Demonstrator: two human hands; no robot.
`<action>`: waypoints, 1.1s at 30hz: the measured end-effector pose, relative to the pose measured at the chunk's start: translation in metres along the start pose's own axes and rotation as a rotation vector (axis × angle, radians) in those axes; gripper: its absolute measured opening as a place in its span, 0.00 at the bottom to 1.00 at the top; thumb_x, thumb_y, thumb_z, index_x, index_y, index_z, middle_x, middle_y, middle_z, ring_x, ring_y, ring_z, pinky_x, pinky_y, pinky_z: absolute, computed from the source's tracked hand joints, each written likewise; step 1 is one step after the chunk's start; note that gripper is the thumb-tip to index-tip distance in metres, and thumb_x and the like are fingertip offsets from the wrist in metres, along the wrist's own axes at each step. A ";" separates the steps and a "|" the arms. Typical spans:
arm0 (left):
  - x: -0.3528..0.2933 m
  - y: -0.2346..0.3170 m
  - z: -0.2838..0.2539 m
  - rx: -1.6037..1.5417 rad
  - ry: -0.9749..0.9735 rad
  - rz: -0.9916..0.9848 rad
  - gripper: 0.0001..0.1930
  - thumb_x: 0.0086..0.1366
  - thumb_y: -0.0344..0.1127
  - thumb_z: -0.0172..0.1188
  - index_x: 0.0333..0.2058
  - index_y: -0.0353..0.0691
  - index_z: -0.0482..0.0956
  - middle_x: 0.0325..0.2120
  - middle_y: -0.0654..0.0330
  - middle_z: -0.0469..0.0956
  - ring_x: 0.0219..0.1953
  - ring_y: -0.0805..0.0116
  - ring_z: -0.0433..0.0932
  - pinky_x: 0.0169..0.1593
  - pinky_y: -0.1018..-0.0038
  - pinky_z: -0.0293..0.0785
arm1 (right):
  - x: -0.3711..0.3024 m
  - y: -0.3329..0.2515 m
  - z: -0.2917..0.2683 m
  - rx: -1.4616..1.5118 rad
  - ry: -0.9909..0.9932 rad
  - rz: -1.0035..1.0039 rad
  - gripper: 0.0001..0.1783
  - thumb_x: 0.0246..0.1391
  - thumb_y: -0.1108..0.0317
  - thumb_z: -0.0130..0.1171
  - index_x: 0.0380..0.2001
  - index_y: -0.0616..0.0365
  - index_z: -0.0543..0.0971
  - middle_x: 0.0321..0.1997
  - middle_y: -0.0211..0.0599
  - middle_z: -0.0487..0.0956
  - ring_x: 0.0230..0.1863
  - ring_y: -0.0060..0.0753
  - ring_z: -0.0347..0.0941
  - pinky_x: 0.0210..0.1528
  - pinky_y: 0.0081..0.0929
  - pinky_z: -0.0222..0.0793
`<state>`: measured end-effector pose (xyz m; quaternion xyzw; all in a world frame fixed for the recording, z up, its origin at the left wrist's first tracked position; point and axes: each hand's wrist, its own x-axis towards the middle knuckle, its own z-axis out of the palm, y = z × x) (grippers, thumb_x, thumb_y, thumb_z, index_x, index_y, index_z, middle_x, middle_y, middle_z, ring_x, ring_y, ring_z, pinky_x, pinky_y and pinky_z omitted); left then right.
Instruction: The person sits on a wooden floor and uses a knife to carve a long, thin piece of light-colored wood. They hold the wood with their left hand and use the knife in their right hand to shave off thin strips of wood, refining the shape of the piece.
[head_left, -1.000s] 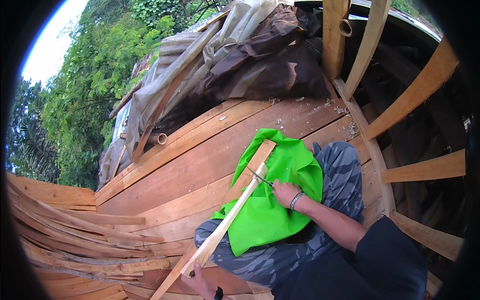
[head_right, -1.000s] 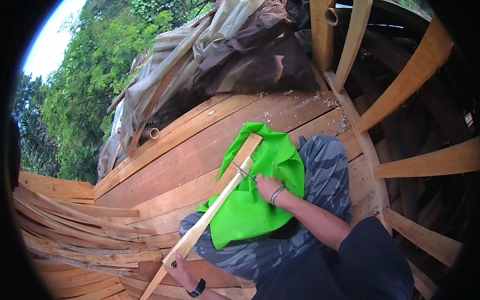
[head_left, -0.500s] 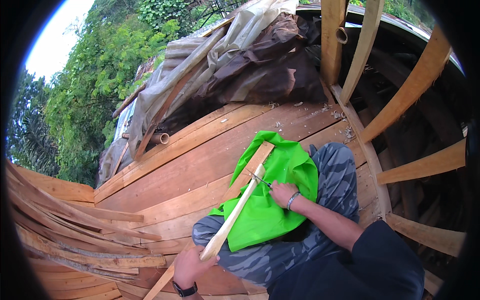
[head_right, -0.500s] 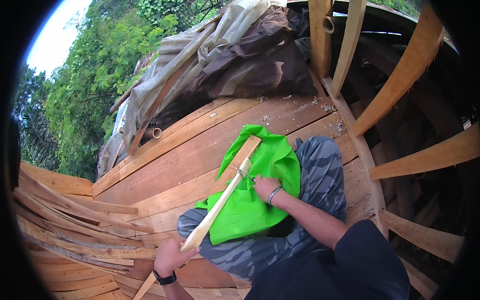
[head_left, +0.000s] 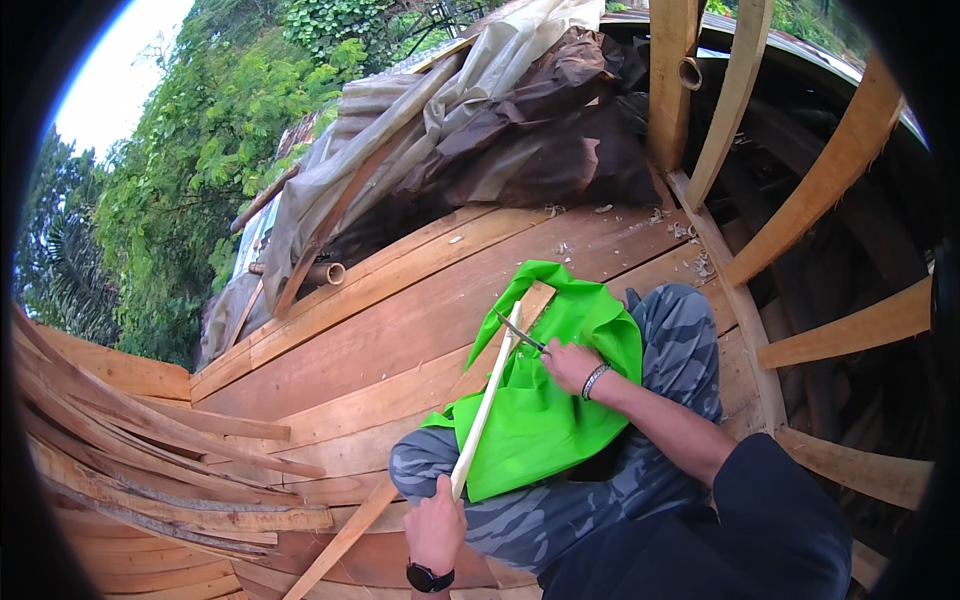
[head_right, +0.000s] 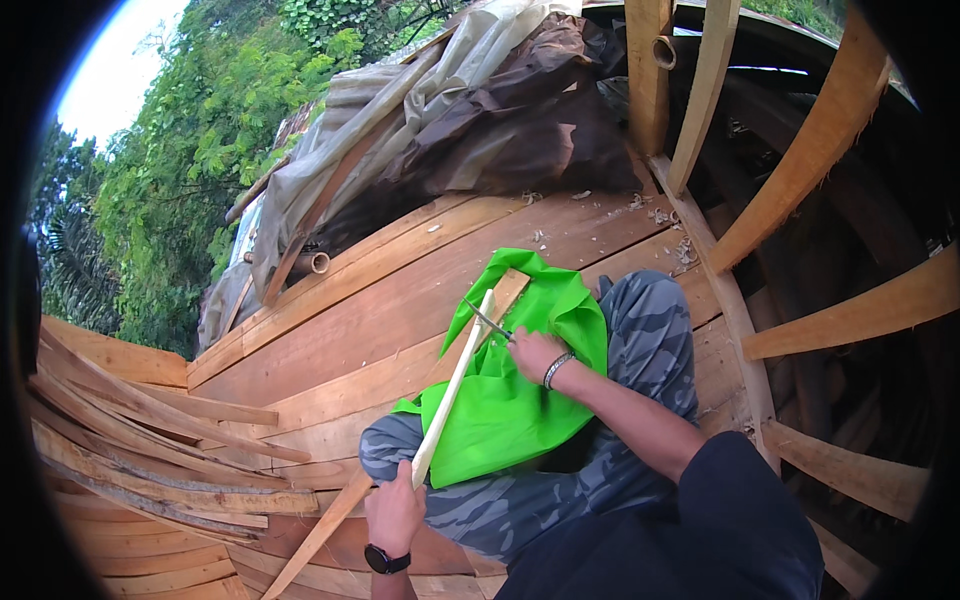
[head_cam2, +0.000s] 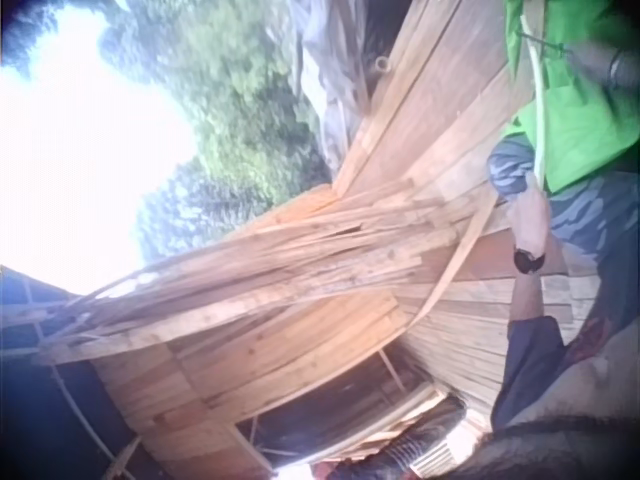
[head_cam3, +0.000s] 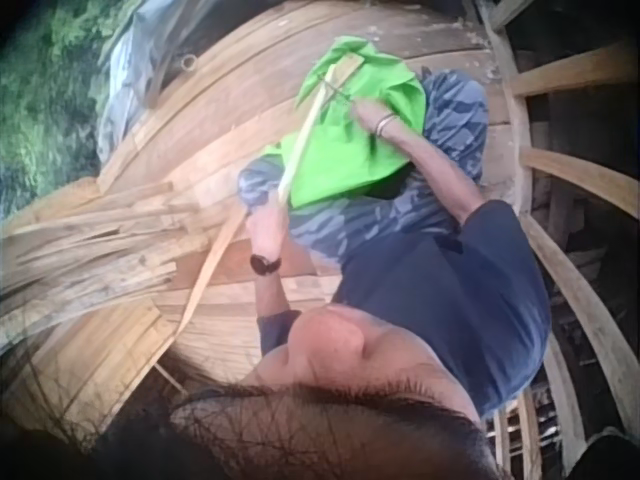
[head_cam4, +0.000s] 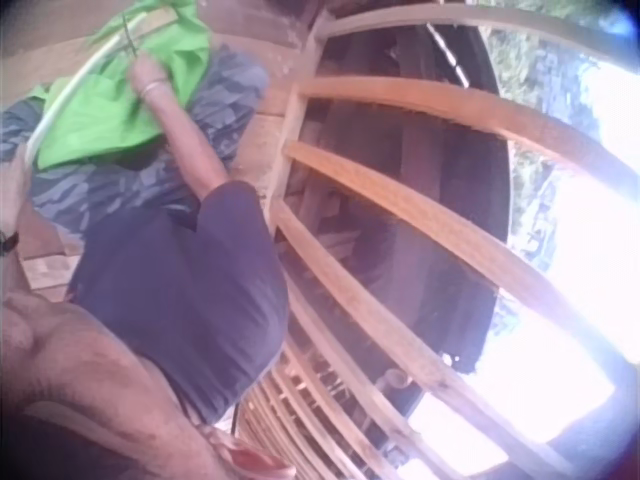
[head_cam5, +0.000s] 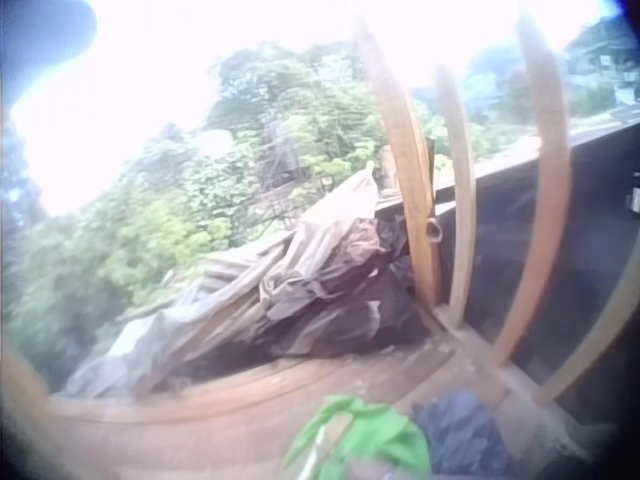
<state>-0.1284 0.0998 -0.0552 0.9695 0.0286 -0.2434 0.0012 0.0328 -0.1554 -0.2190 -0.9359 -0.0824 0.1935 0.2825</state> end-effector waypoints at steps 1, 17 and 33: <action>0.002 0.000 0.002 -0.002 0.001 -0.013 0.13 0.60 0.37 0.57 0.39 0.40 0.65 0.20 0.47 0.78 0.26 0.44 0.79 0.29 0.52 0.74 | 0.001 0.001 -0.003 0.019 0.018 -0.018 0.15 0.63 0.58 0.45 0.39 0.62 0.67 0.28 0.53 0.79 0.32 0.60 0.76 0.37 0.53 0.71; 0.004 -0.006 0.008 0.021 0.000 -0.019 0.11 0.59 0.36 0.56 0.37 0.38 0.67 0.18 0.48 0.78 0.23 0.48 0.80 0.26 0.56 0.76 | -0.010 -0.029 -0.036 0.310 0.223 -0.043 0.15 0.63 0.58 0.45 0.40 0.60 0.67 0.29 0.58 0.78 0.31 0.63 0.74 0.36 0.55 0.69; 0.009 -0.002 0.013 0.010 0.017 0.025 0.10 0.59 0.35 0.55 0.34 0.37 0.66 0.18 0.47 0.78 0.23 0.47 0.79 0.26 0.55 0.75 | -0.003 -0.002 0.011 -0.010 -0.001 0.049 0.17 0.63 0.54 0.44 0.40 0.58 0.66 0.28 0.57 0.78 0.31 0.62 0.76 0.34 0.56 0.71</action>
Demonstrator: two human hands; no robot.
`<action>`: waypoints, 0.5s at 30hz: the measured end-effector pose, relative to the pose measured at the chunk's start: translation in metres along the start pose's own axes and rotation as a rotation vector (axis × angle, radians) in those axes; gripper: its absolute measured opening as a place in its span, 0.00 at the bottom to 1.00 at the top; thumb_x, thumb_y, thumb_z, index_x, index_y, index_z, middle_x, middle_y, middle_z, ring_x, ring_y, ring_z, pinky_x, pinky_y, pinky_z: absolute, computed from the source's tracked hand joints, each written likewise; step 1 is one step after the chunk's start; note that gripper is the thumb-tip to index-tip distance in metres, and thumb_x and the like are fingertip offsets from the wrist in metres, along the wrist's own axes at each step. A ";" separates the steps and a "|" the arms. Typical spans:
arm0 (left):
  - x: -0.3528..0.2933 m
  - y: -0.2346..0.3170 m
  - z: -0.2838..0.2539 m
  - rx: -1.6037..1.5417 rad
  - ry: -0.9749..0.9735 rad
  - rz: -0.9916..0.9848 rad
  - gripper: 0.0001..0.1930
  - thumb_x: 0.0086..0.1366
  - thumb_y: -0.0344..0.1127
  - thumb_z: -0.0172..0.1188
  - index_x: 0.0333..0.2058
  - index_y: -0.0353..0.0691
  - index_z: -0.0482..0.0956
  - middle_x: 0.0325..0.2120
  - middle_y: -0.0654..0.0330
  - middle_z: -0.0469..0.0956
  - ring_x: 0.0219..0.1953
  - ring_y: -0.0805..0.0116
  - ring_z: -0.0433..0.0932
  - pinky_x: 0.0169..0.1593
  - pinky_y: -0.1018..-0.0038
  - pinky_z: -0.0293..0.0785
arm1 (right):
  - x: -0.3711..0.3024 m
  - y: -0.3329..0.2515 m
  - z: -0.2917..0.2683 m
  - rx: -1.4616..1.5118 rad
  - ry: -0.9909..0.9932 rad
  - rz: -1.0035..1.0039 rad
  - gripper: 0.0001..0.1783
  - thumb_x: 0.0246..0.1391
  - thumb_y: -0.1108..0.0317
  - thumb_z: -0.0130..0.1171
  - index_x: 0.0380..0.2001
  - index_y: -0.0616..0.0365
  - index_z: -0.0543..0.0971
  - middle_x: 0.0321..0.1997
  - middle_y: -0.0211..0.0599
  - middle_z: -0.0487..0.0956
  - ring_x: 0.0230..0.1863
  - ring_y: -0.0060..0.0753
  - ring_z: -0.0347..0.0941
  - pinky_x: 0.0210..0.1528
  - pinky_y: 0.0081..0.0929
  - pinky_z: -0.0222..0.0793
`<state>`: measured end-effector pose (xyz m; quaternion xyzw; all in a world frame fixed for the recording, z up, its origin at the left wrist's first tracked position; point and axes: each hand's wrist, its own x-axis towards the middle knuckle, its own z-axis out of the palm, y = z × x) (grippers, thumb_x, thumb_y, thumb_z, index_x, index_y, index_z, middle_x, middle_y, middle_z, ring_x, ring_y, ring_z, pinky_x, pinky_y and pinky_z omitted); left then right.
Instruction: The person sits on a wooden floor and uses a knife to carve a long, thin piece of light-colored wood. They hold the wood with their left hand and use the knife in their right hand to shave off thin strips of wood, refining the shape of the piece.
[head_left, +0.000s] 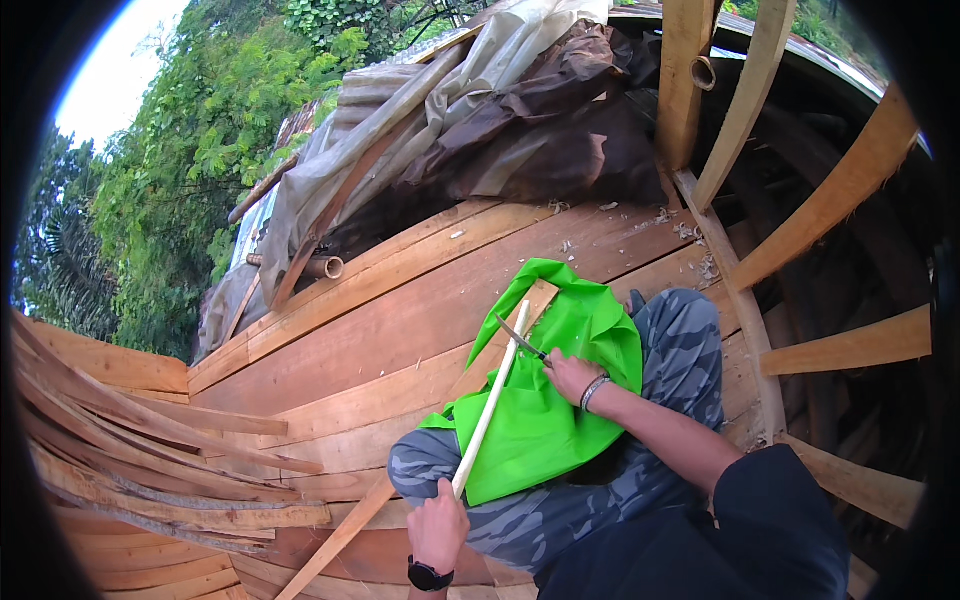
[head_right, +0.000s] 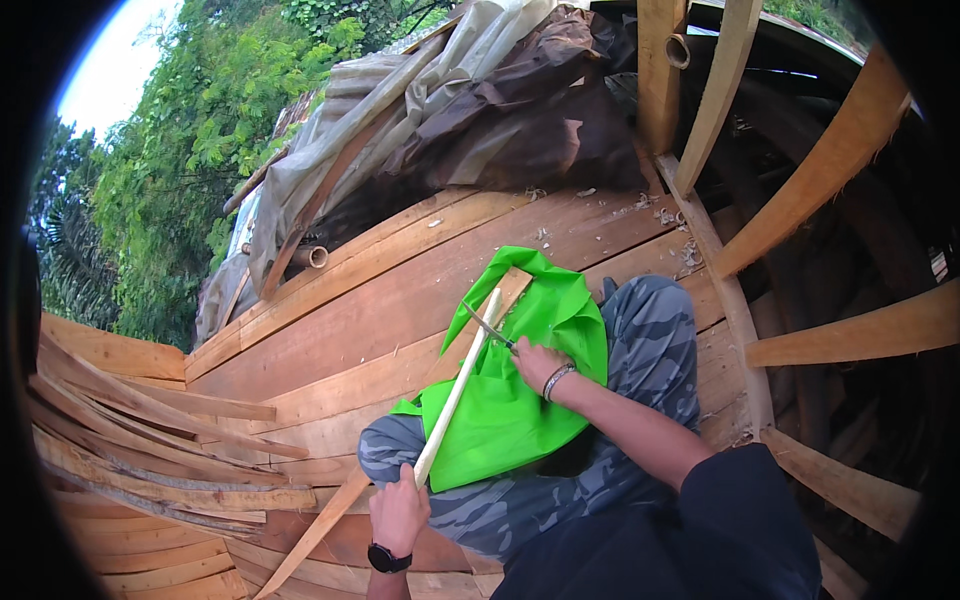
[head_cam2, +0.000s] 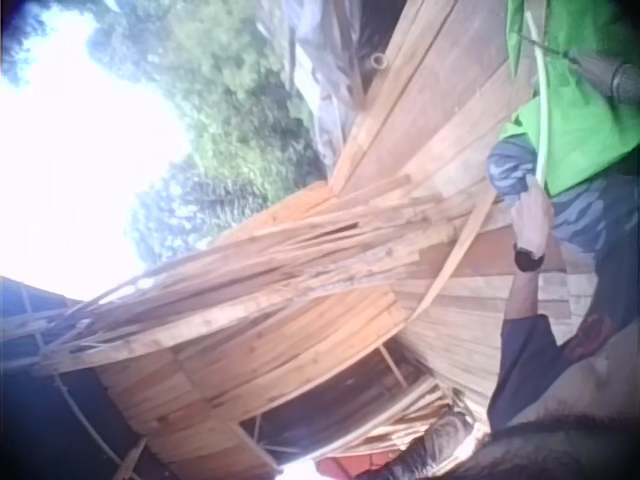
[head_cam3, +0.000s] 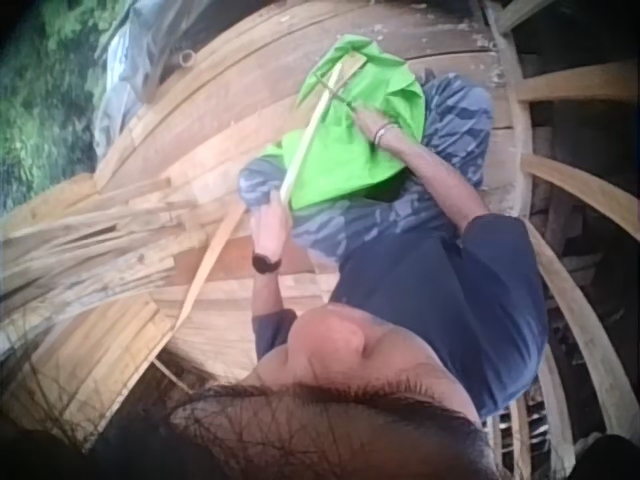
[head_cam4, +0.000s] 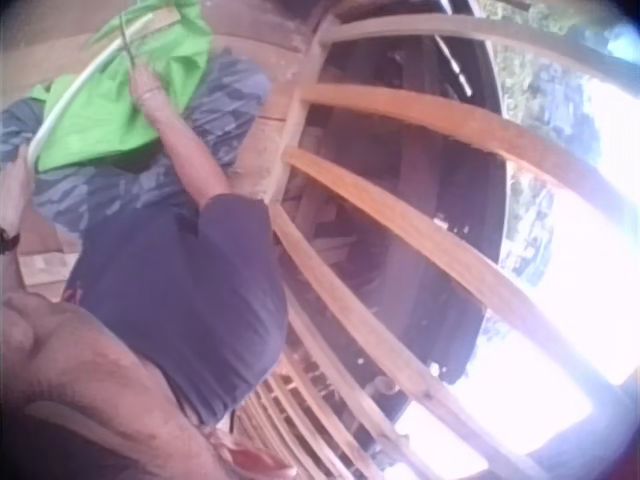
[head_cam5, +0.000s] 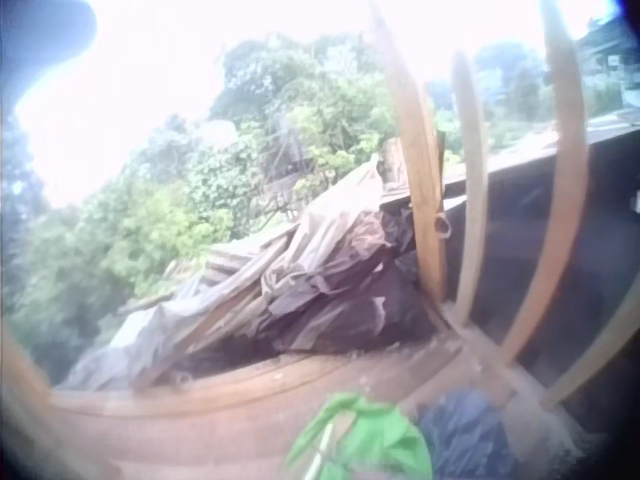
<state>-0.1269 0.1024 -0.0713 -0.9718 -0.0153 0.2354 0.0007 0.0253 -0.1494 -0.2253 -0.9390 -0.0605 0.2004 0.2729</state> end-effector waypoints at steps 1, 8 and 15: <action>0.001 -0.001 0.000 -0.004 0.001 0.003 0.10 0.59 0.35 0.55 0.34 0.37 0.66 0.18 0.47 0.78 0.23 0.47 0.79 0.26 0.55 0.75 | 0.002 0.003 0.003 0.025 -0.016 -0.009 0.17 0.63 0.54 0.44 0.40 0.58 0.66 0.29 0.57 0.78 0.31 0.62 0.76 0.35 0.56 0.71; -0.004 -0.003 0.001 -0.025 -0.058 -0.083 0.13 0.58 0.37 0.58 0.36 0.36 0.68 0.20 0.45 0.78 0.26 0.46 0.79 0.29 0.54 0.75 | -0.007 -0.040 -0.061 0.188 0.271 -0.078 0.15 0.63 0.57 0.46 0.38 0.59 0.66 0.23 0.54 0.78 0.27 0.62 0.76 0.30 0.55 0.71; -0.001 -0.002 -0.003 -0.024 -0.029 -0.023 0.11 0.59 0.36 0.56 0.35 0.36 0.67 0.19 0.47 0.78 0.25 0.46 0.80 0.28 0.54 0.75 | 0.014 -0.004 -0.003 0.114 -0.153 0.058 0.21 0.62 0.53 0.45 0.42 0.62 0.70 0.36 0.59 0.78 0.39 0.63 0.76 0.43 0.52 0.71</action>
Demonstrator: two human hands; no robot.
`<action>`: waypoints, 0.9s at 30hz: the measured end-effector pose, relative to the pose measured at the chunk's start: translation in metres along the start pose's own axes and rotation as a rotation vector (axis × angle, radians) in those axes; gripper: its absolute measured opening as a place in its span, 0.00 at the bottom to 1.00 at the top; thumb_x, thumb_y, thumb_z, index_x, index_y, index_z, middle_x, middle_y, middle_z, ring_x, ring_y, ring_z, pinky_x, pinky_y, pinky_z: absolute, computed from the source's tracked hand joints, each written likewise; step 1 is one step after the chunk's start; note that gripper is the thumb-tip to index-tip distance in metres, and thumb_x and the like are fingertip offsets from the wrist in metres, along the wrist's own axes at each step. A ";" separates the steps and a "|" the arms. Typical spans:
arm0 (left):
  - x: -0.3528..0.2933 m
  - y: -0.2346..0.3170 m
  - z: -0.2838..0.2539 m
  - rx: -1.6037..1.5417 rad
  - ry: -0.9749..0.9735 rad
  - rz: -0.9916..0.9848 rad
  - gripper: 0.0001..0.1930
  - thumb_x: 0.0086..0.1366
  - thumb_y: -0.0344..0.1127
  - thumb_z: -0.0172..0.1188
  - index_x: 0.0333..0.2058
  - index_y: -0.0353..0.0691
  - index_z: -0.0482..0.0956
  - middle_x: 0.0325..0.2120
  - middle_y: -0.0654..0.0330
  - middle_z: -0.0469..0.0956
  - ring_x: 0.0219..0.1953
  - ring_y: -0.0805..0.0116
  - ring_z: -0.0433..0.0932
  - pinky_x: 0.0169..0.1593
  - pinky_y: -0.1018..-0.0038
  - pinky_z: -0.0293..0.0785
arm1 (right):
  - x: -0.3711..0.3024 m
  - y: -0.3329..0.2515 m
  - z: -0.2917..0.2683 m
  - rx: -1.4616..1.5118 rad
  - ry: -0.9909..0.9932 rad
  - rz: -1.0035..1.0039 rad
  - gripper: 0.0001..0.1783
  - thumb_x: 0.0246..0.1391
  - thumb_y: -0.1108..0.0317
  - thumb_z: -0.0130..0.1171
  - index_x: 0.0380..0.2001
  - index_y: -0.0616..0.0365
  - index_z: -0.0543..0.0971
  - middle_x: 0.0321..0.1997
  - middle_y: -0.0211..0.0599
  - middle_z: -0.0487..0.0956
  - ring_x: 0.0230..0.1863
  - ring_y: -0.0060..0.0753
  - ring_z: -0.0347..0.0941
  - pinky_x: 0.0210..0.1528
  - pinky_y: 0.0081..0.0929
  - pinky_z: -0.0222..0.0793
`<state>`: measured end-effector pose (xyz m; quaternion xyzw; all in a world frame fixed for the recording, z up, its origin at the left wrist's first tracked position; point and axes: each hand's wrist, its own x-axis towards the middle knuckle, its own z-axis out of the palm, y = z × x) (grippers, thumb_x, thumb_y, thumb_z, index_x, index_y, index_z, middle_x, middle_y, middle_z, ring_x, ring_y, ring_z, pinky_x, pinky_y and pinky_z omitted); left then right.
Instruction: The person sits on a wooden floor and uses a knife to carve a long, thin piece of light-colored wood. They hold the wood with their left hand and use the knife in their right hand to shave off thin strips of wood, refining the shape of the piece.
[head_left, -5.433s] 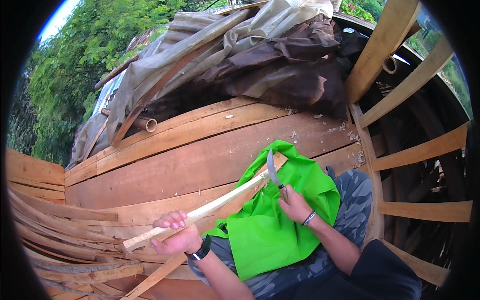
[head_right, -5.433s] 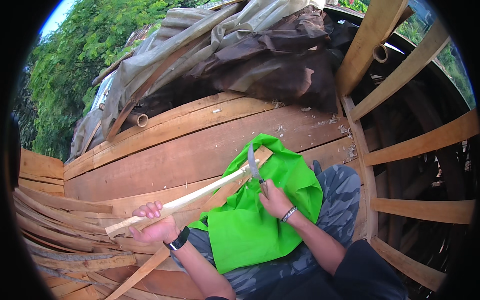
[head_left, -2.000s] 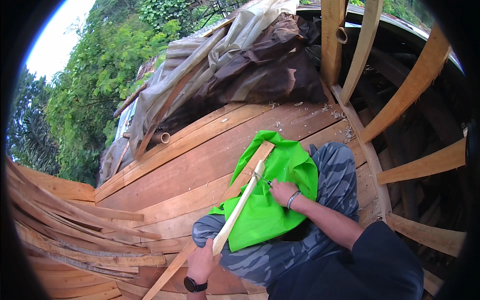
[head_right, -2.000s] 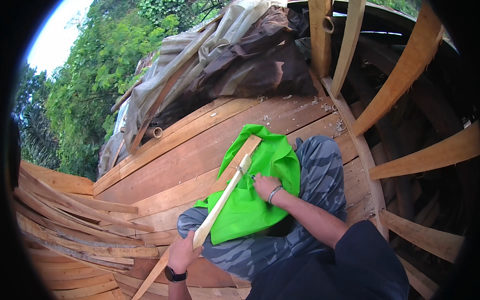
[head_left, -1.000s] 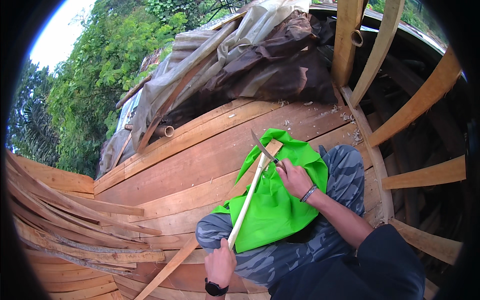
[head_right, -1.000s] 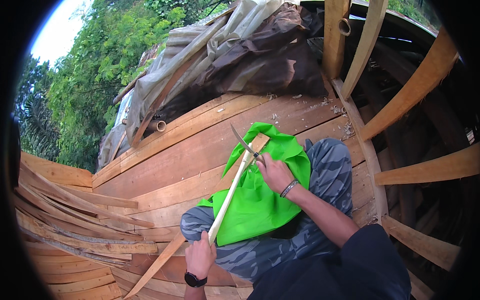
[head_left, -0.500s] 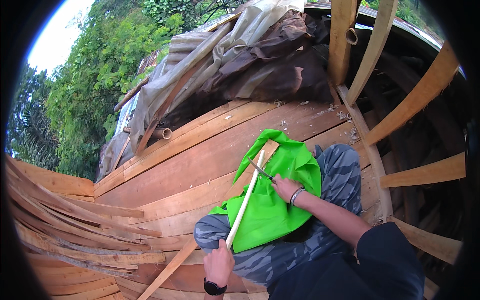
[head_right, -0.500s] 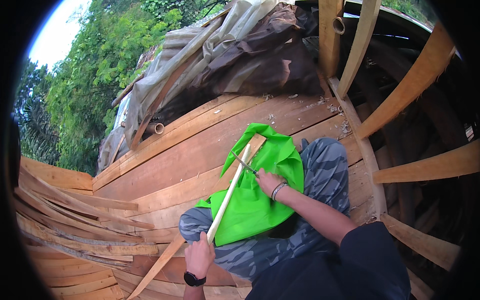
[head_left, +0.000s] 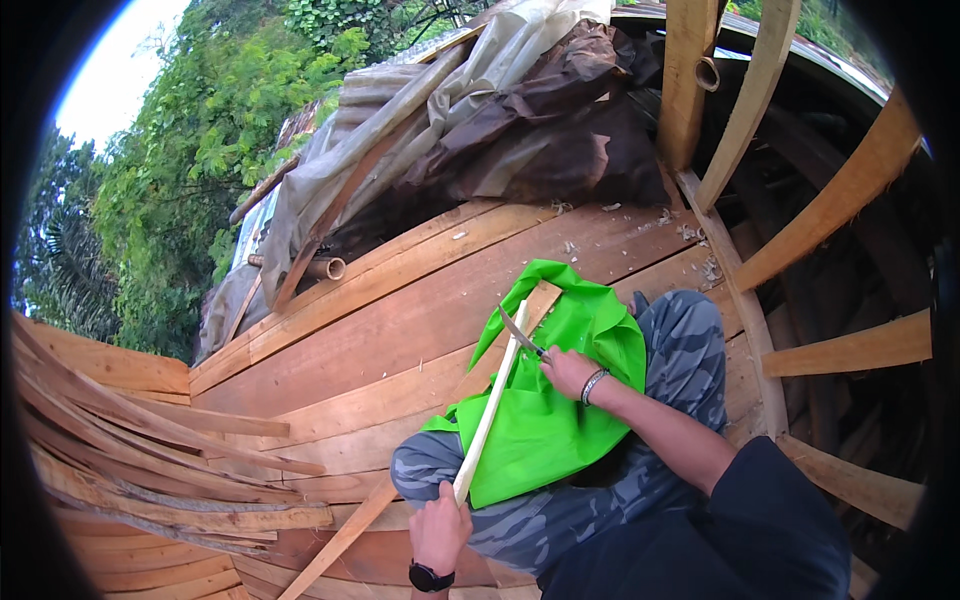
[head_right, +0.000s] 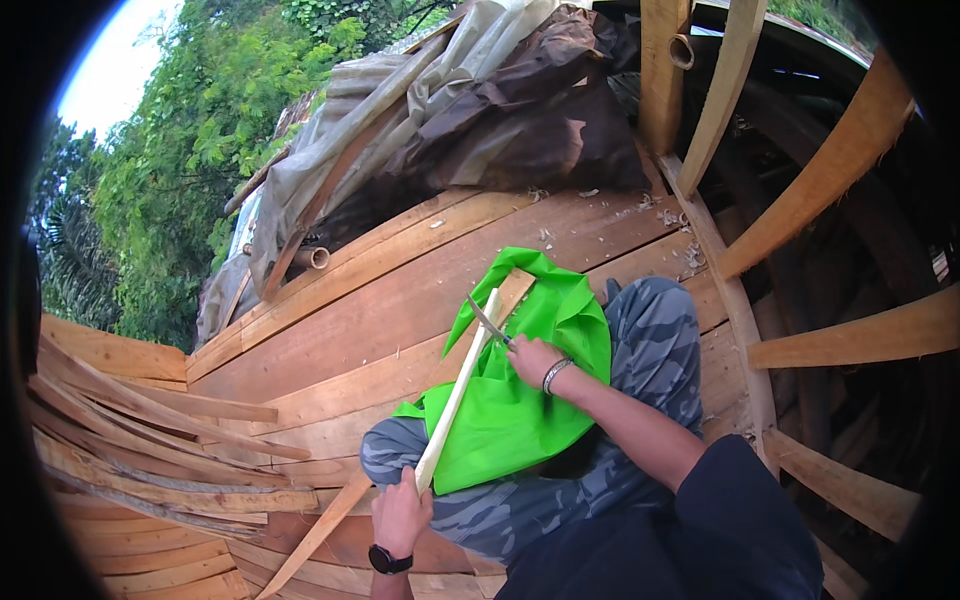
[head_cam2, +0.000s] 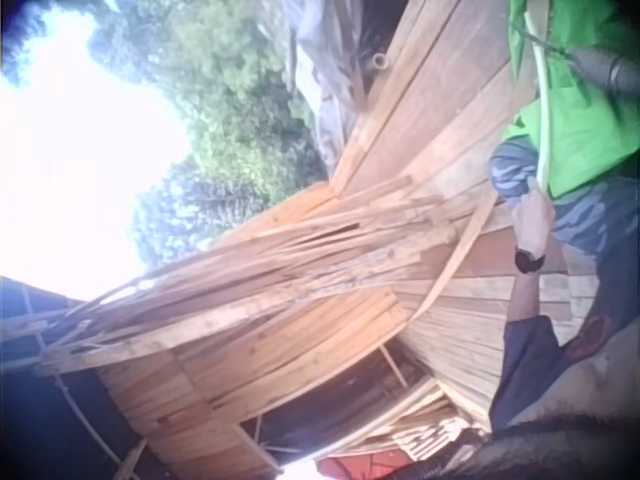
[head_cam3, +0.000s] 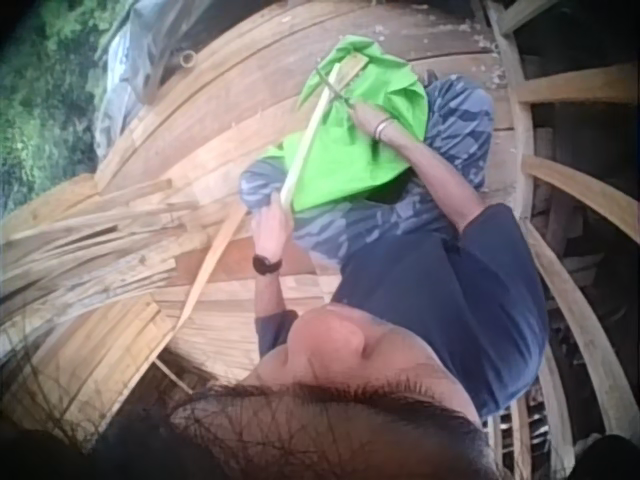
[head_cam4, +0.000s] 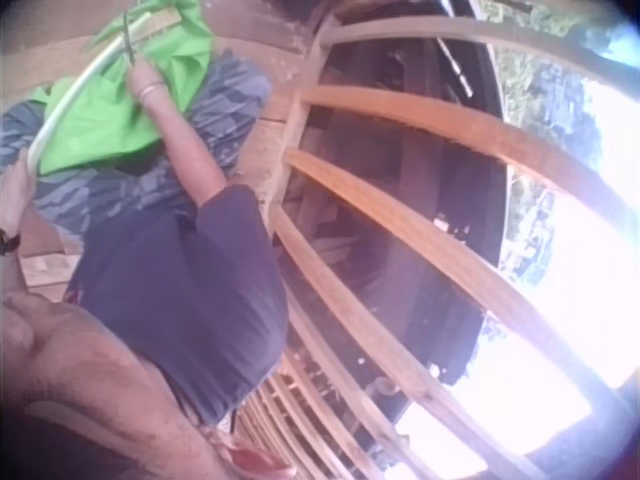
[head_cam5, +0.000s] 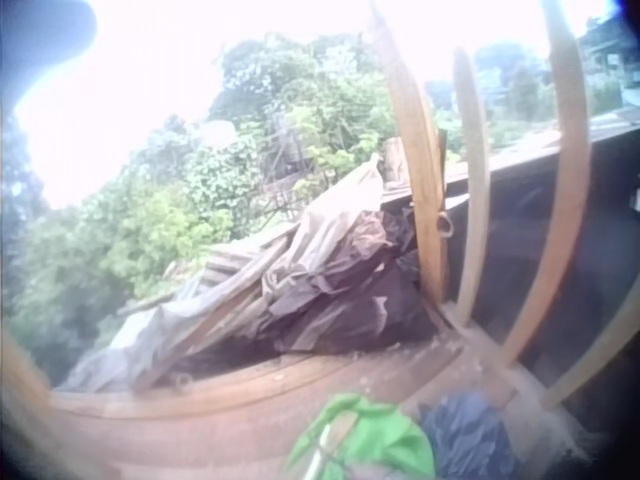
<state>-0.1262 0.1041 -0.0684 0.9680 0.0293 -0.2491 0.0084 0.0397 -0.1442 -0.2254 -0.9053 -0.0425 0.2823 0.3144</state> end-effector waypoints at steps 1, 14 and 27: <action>-0.001 0.001 0.001 -0.003 -0.003 -0.003 0.12 0.59 0.36 0.56 0.35 0.36 0.67 0.19 0.47 0.78 0.25 0.46 0.80 0.28 0.54 0.75 | 0.006 0.009 0.006 0.077 0.019 -0.040 0.21 0.63 0.54 0.45 0.42 0.64 0.71 0.36 0.58 0.79 0.39 0.62 0.76 0.42 0.50 0.72; 0.005 -0.002 0.003 -0.027 0.008 0.007 0.11 0.58 0.35 0.57 0.35 0.36 0.68 0.19 0.45 0.78 0.25 0.46 0.80 0.29 0.54 0.76 | 0.013 0.013 0.013 0.123 0.128 -0.055 0.20 0.61 0.55 0.49 0.42 0.64 0.70 0.33 0.58 0.78 0.37 0.60 0.76 0.41 0.49 0.70; 0.003 0.000 0.000 -0.050 -0.051 -0.040 0.14 0.58 0.37 0.59 0.37 0.35 0.69 0.22 0.43 0.79 0.29 0.45 0.80 0.33 0.53 0.75 | 0.008 -0.004 -0.010 0.363 0.251 0.000 0.19 0.60 0.55 0.50 0.43 0.61 0.70 0.40 0.57 0.78 0.43 0.58 0.76 0.46 0.50 0.70</action>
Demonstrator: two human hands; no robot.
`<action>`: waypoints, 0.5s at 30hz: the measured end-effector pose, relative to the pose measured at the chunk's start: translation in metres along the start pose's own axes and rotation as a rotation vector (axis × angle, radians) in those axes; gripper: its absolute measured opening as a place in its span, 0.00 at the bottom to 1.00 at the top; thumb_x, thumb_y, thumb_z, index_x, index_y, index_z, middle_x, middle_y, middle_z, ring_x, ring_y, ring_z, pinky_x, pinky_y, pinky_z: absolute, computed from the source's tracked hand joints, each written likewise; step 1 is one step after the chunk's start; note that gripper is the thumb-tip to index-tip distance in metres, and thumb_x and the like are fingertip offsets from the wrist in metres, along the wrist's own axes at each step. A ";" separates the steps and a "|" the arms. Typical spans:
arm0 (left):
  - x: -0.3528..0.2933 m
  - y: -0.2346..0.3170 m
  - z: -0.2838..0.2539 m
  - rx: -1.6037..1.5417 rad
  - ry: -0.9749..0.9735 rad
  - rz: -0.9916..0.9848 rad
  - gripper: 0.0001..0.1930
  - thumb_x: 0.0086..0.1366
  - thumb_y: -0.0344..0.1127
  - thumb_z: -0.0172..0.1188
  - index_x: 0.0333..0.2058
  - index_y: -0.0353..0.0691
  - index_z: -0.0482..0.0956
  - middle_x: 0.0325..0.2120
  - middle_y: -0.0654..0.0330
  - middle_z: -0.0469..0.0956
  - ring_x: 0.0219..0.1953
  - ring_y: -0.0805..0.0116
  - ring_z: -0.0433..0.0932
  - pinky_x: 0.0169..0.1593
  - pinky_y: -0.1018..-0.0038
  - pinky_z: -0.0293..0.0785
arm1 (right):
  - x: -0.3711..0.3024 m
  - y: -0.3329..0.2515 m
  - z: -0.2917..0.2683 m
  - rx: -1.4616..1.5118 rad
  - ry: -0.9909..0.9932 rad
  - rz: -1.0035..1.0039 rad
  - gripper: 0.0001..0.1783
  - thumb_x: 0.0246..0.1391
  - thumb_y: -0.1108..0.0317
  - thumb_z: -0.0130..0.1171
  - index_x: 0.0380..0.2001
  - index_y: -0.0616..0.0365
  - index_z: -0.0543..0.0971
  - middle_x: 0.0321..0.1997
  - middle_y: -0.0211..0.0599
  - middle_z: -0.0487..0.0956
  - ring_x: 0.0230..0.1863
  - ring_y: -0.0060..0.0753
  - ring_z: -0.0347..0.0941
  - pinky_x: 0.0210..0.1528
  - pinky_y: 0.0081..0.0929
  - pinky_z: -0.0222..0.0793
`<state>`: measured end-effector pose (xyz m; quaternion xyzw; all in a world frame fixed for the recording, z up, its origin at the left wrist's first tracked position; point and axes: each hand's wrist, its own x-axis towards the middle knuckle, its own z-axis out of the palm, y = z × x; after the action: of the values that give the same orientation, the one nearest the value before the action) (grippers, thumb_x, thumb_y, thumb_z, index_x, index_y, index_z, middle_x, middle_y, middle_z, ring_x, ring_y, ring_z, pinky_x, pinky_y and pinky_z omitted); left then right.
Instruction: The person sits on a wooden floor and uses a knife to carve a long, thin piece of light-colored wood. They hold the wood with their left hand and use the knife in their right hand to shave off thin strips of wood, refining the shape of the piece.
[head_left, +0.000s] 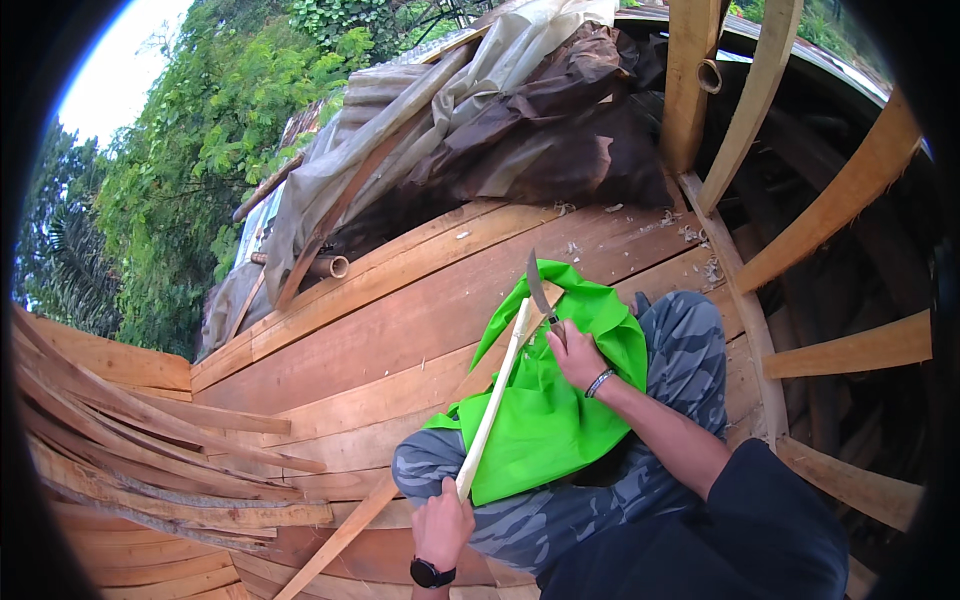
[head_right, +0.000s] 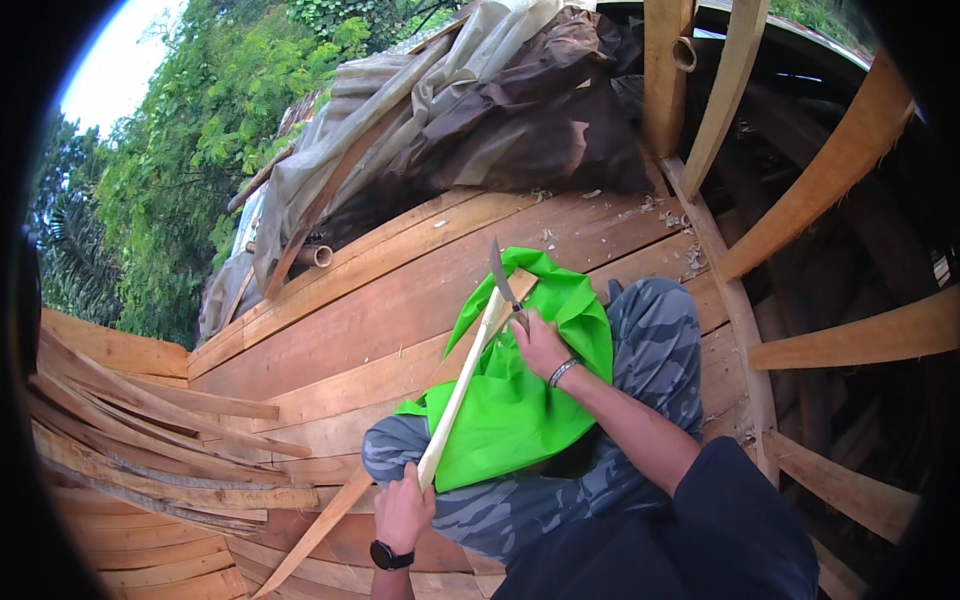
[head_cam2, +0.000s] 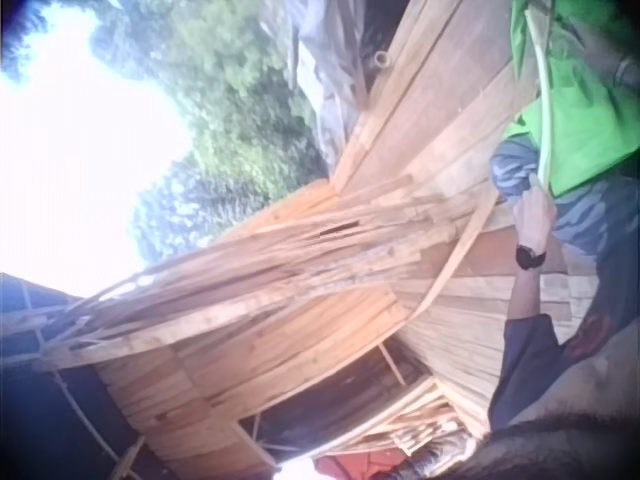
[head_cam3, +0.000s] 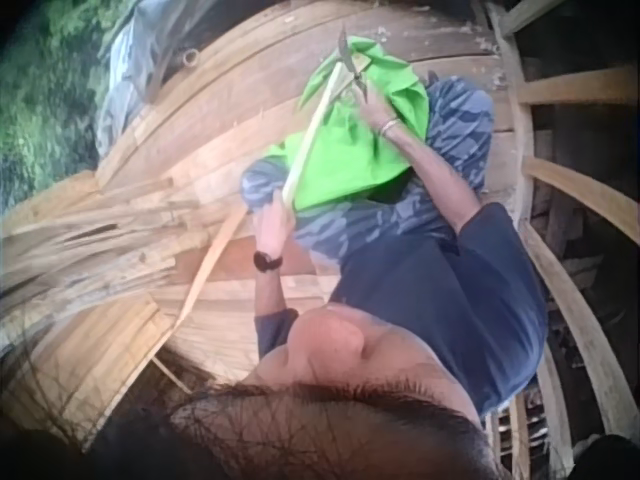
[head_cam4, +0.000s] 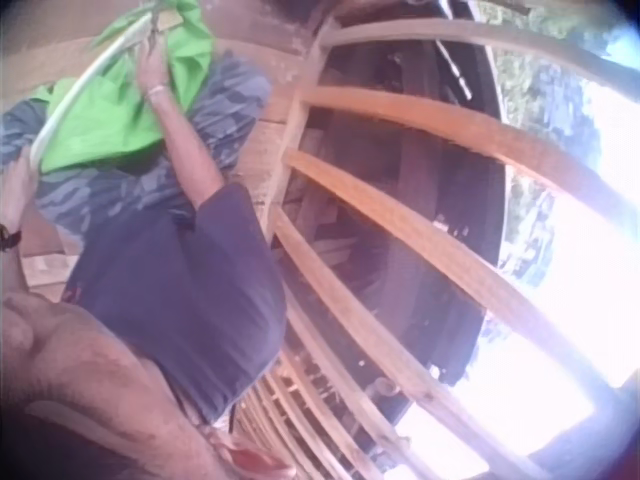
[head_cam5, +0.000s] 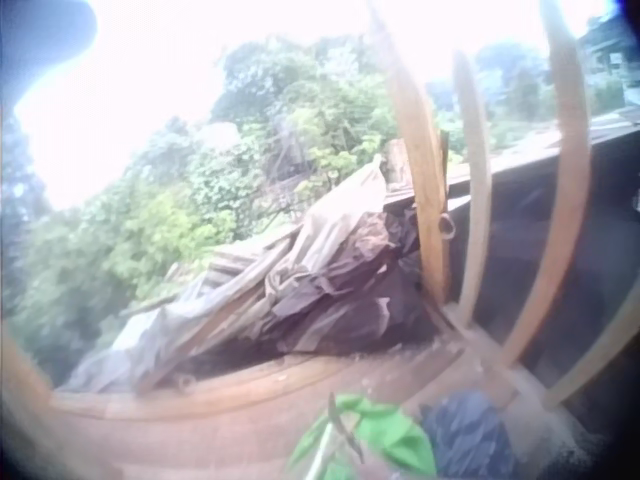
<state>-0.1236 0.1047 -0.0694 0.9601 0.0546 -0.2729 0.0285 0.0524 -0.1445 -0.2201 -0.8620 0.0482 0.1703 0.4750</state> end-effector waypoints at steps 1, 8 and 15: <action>0.000 0.000 0.002 0.000 0.000 -0.001 0.14 0.58 0.38 0.59 0.37 0.35 0.69 0.22 0.43 0.79 0.29 0.45 0.80 0.33 0.53 0.75 | 0.005 0.006 0.000 0.057 0.069 -0.023 0.19 0.60 0.55 0.50 0.43 0.62 0.70 0.40 0.57 0.78 0.43 0.58 0.76 0.47 0.51 0.70; 0.000 -0.002 0.000 0.007 0.002 0.000 0.13 0.58 0.37 0.58 0.36 0.35 0.68 0.21 0.44 0.79 0.28 0.45 0.80 0.32 0.53 0.75 | -0.004 -0.001 0.007 0.015 0.025 -0.042 0.16 0.60 0.59 0.52 0.37 0.63 0.68 0.29 0.54 0.77 0.32 0.56 0.75 0.35 0.49 0.68; 0.003 -0.001 0.000 0.005 -0.022 0.008 0.13 0.58 0.38 0.57 0.36 0.35 0.68 0.21 0.44 0.79 0.28 0.44 0.80 0.32 0.53 0.75 | 0.002 0.023 0.018 -0.172 -0.043 -0.041 0.15 0.58 0.60 0.53 0.38 0.62 0.68 0.33 0.55 0.78 0.37 0.57 0.77 0.37 0.49 0.70</action>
<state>-0.1209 0.1056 -0.0714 0.9573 0.0497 -0.2833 0.0278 0.0438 -0.1415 -0.2484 -0.8966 0.0054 0.1824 0.4035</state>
